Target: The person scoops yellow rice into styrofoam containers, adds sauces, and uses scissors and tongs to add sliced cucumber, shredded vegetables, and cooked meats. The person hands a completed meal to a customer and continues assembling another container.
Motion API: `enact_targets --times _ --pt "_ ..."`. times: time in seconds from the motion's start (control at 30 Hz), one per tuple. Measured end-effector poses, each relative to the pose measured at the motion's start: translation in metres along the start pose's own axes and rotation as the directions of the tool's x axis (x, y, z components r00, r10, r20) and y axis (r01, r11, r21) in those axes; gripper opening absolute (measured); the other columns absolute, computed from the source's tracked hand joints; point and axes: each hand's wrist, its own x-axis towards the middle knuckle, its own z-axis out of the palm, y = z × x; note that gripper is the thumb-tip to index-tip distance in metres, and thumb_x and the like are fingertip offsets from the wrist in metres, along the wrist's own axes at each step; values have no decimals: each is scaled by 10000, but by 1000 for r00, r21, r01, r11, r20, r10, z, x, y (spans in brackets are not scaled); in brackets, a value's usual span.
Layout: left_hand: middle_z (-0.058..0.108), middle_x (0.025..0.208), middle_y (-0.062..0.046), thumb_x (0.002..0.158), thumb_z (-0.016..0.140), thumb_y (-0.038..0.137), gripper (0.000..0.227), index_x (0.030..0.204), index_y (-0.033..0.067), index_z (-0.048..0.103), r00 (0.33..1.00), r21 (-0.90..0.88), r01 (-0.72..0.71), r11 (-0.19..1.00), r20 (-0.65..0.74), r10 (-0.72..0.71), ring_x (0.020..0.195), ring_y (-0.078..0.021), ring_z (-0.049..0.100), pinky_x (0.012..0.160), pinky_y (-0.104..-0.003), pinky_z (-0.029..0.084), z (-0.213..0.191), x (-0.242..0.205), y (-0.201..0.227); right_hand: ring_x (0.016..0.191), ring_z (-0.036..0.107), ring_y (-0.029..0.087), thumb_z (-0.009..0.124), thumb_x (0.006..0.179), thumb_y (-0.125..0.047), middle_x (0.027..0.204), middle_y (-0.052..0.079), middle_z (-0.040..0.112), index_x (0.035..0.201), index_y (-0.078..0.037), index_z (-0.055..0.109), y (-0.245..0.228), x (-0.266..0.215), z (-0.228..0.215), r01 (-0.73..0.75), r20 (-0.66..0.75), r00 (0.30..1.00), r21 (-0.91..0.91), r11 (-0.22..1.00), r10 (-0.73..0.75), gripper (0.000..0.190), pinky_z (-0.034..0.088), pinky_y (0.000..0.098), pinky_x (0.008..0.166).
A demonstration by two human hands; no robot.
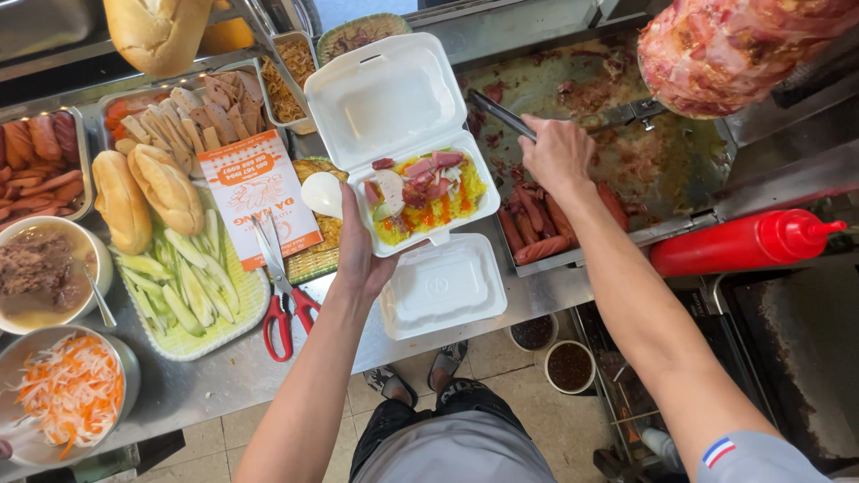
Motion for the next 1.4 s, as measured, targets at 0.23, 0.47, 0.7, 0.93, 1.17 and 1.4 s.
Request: enact_targets --times 0.23,0.47,0.7,0.93,1.17,1.4 --pt "499 1517 -139 956 306 717 814 1552 164 357 1000 -50 -13 999 -13 12 1350 -355 553 1016 -614 519 11 -11 -7 557 606 186 800 921 -401 713 140 733 1375 -309 737 6 -58 -133 -77 127 990 92 993 65 467 507 359 597" --pt "518 1476 -130 991 335 690 772 1550 160 369 997 -143 -64 988 31 69 1319 -341 558 968 -596 538 4 -66 -13 831 601 89 725 1000 -163 1011 84 711 1374 -92 691 5 -109 -221 197 43 973 364 910 -227 382 486 237 785" --pt "540 1484 -115 1022 329 660 734 1544 151 416 984 -176 -178 968 -21 177 1337 -301 571 1030 -546 544 -28 -136 12 821 717 69 757 852 -112 1000 48 792 1276 -105 734 -72 -143 -218 287 248 890 348 892 -383 425 560 227 758" --pt "581 1421 -176 1136 312 641 690 1555 106 431 910 -209 -362 908 130 393 1179 -341 653 790 -492 620 -116 -216 54 611 596 139 832 755 -105 869 69 739 1261 -131 762 -211 -179 -185 318 325 843 340 885 -428 511 493 294 552" --pt "532 1555 -122 1112 299 581 660 1574 133 443 882 -179 -472 864 -100 461 1394 -289 572 1084 -464 578 -185 -281 116 697 641 97 840 764 -136 896 37 760 1230 -97 755 -329 -209 -132 463 196 781 455 761 -592 475 525 257 612" --pt "548 1469 -109 1016 259 622 662 1502 200 415 877 -209 -480 852 -156 455 1292 -317 595 966 -560 565 -198 -329 193 777 597 52 817 815 -154 933 30 761 1301 -88 720 -414 -193 -145 319 132 862 609 726 -489 500 499 220 672"
